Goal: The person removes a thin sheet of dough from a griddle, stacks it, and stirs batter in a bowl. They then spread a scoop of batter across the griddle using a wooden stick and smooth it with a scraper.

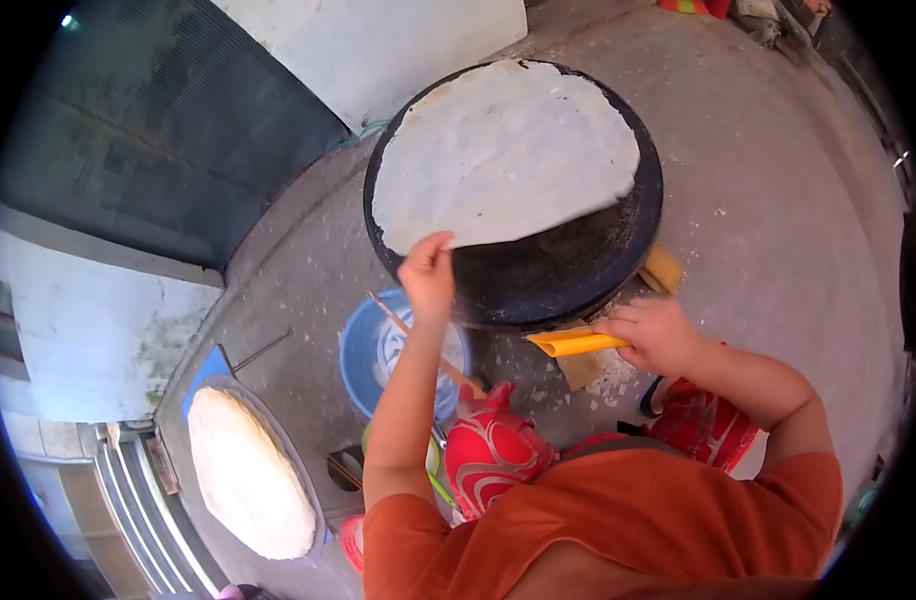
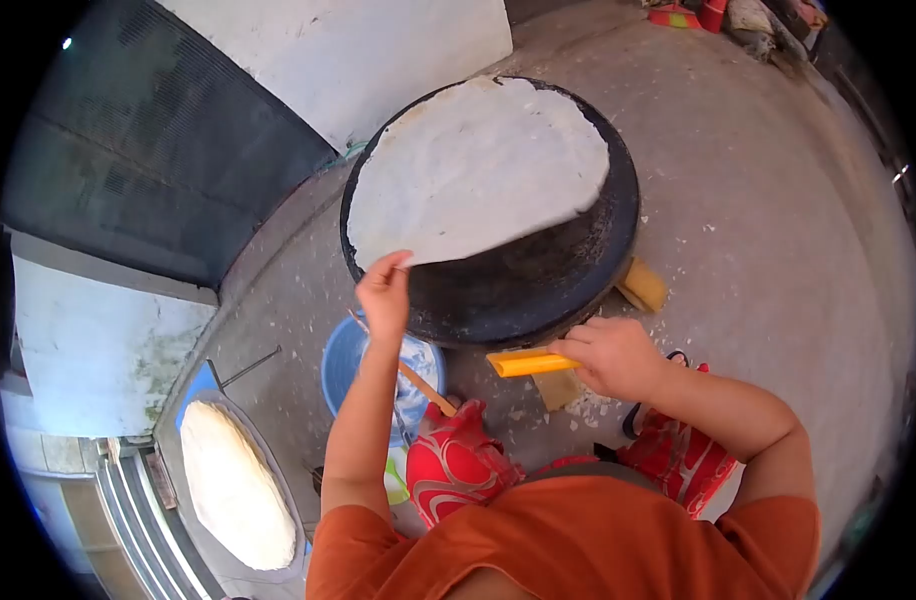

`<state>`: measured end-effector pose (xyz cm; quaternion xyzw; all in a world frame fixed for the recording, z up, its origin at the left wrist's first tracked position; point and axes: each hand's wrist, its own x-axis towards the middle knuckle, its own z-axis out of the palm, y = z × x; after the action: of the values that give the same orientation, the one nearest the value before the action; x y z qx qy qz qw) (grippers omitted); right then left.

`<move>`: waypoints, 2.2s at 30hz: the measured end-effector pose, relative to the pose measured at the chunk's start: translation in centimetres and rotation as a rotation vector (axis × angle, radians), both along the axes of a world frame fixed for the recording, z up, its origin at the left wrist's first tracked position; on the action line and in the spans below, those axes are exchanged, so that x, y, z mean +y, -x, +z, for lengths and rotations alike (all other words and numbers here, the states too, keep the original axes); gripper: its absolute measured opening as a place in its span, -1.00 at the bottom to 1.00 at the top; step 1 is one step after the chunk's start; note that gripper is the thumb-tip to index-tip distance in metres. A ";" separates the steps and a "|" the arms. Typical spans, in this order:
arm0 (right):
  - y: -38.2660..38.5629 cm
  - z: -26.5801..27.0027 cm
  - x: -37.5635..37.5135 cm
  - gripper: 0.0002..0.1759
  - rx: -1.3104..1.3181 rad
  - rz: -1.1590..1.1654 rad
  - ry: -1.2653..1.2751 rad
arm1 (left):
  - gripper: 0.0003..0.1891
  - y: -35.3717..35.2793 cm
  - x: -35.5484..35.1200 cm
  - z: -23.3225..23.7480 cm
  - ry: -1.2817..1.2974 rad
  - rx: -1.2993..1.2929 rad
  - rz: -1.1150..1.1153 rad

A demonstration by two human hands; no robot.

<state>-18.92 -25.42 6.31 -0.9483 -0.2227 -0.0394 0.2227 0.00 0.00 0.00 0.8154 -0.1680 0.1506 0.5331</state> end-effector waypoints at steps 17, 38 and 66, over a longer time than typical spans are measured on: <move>1.4 1.2 -0.1 -0.65 0.271 0.067 -0.318 | -0.54 9.8 4.1 -3.6 -0.429 0.019 -0.471; -10.1 7.0 6.4 -0.39 -0.188 -0.189 -0.325 | -0.94 2.3 14.8 19.7 -0.179 -0.303 0.051; -8.9 15.2 46.4 -0.73 -0.539 0.744 -0.507 | -0.60 37.0 48.3 19.0 -0.315 -0.509 1.199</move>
<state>-10.06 20.97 21.54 -0.6776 -0.5772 -0.2528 0.3791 -36.97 48.33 19.01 0.7748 0.1734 0.5822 0.1753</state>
